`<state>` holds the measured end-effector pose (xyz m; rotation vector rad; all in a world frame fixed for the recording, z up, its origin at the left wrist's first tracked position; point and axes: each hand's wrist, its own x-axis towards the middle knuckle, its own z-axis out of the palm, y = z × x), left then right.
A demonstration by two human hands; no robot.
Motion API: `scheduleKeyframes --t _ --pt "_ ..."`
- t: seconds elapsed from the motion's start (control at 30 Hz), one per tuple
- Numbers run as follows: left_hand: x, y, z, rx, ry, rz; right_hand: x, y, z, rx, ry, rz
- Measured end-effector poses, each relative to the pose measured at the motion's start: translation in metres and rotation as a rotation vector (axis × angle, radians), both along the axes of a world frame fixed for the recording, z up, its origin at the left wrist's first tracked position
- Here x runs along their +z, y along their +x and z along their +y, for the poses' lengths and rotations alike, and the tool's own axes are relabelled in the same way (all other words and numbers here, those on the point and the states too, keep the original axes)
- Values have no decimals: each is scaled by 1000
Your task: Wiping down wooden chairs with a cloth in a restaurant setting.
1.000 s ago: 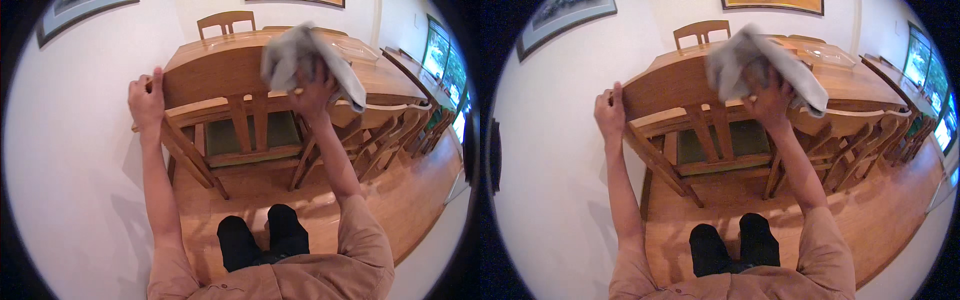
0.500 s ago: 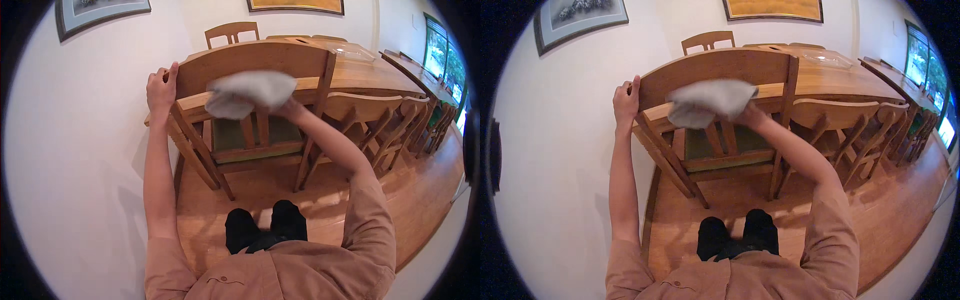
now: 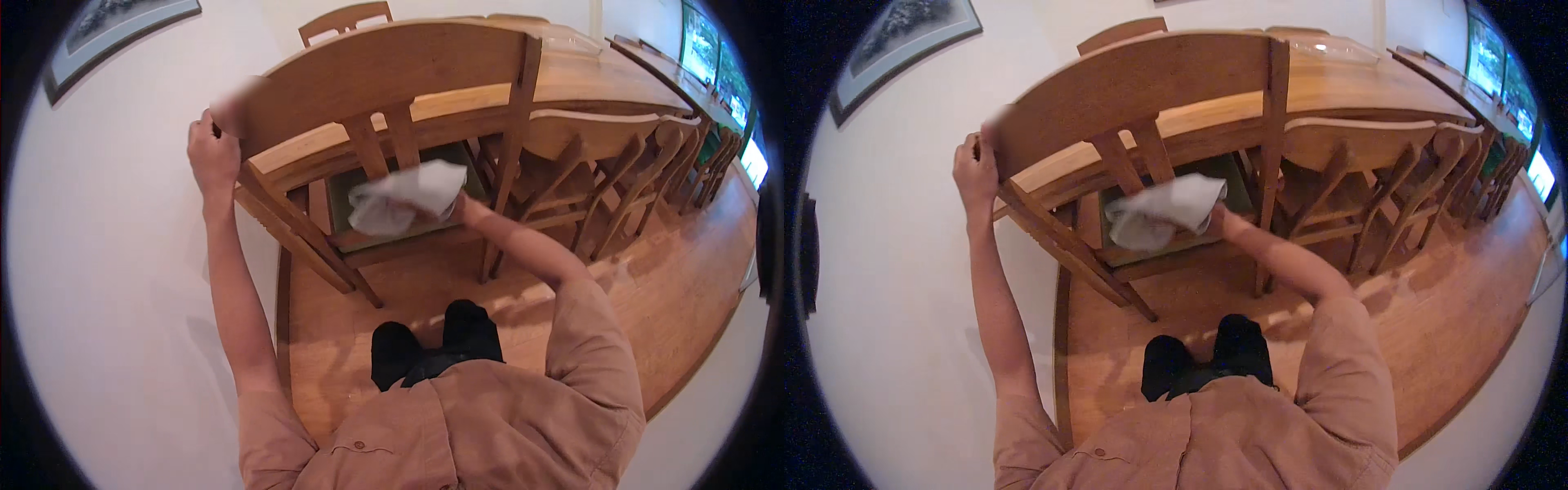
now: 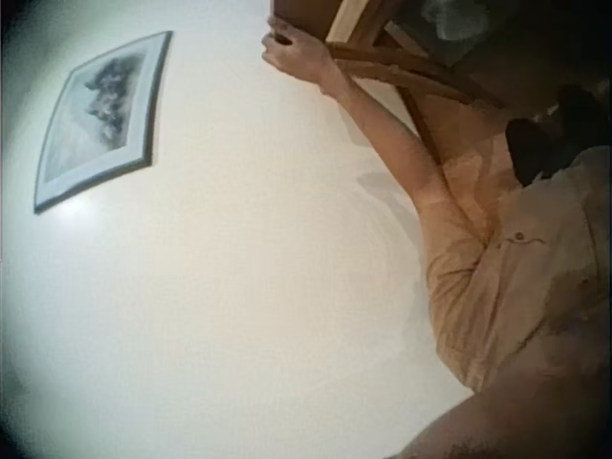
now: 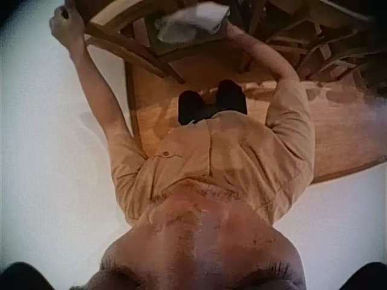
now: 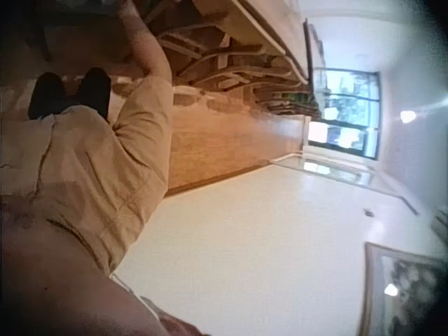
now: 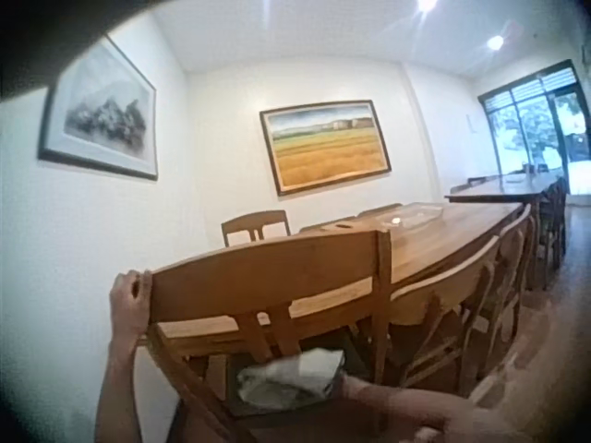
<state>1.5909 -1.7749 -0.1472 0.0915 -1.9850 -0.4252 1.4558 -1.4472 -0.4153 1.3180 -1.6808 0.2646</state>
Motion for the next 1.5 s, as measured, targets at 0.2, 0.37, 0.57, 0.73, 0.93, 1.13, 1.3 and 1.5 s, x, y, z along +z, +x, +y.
scheduleKeyframes --t 0.2,0.37,0.57,0.73,0.93,1.13,1.3,1.5 --pt "-10 -7 -7 64 -40 114 88 28 -17 -333 -381 94" --pt "-37 0 8 48 -30 282 -68 14 -19 -310 29 -2" --pt "-173 14 46 -33 -195 305 -174 30 26 -249 -203 -673" --pt "-311 52 94 -400 113 -330 -152 67 72 -694 -342 -602" --pt "-408 62 109 -527 357 -490 -66 54 73 -332 -1070 -164" --pt "-412 73 89 -595 662 -557 120 59 76 -53 -1805 -95" --pt "-427 90 77 -589 792 -558 69 2 115 -136 -1216 -278" --pt "-442 116 63 -510 826 -614 -132 30 80 -635 -531 -238"
